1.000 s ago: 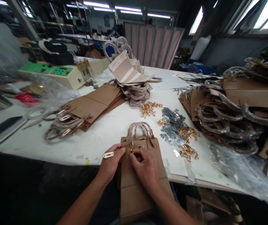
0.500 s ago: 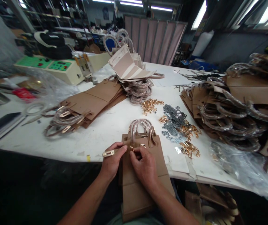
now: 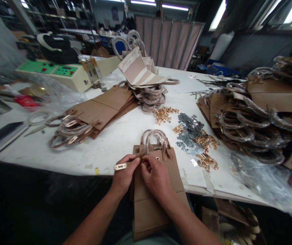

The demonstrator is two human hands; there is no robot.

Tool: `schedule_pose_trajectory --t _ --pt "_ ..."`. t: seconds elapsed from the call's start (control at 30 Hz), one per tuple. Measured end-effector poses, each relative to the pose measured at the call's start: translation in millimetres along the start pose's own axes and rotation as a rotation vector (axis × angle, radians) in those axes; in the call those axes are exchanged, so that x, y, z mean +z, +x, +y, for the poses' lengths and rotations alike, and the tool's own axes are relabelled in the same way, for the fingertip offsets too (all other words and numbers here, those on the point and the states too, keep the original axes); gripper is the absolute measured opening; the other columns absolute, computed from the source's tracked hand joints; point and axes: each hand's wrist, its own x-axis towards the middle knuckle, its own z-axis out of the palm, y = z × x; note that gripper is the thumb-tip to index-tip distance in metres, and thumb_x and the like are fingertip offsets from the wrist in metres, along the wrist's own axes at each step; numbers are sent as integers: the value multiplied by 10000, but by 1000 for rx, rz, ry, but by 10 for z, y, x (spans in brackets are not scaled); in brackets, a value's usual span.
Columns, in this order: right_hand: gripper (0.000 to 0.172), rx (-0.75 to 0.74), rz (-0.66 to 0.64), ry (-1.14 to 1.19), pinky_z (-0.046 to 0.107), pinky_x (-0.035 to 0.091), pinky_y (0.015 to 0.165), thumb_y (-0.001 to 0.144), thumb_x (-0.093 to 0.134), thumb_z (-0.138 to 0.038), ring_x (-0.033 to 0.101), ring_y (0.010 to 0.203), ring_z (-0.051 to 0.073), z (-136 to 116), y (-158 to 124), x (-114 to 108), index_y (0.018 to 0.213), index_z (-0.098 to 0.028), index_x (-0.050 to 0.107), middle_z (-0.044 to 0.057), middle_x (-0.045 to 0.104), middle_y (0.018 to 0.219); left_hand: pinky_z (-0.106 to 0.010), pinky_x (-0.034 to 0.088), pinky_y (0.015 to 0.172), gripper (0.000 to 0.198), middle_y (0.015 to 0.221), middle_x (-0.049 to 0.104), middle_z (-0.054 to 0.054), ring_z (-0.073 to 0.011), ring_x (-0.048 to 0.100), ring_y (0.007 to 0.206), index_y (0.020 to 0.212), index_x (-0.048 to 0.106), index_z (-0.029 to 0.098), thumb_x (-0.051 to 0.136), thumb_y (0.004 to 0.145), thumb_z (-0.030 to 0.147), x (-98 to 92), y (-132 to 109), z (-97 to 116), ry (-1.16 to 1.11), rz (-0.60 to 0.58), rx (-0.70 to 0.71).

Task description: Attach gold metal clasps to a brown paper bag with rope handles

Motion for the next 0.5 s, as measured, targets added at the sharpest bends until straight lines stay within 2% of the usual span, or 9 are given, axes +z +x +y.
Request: schedule_pose_trajectory --t 0.13,0.37,0.5 --pt "108 -16 -77 -21 266 451 596 921 565 -250 641 668 182 -56 61 -63 909 -245 672 8 695 748 -266 487 710 197 814 755 -14 -178 647 754 865 766 202 737 813 390 -3 -13 20 40 8 22" --pt "115 -3 -110 -30 272 437 614 883 578 -213 619 662 180 -90 151 -103 892 -246 688 -5 674 732 -283 488 788 161 874 763 -27 -200 665 849 890 778 211 696 857 346 -30 -15 75 112 -28 117" --pt "94 0 -127 1 266 435 627 876 597 -211 614 669 167 -104 149 -140 894 -243 684 -15 681 749 -279 484 780 155 855 758 -20 -200 664 842 872 775 215 708 848 353 -36 -36 68 112 -19 109"
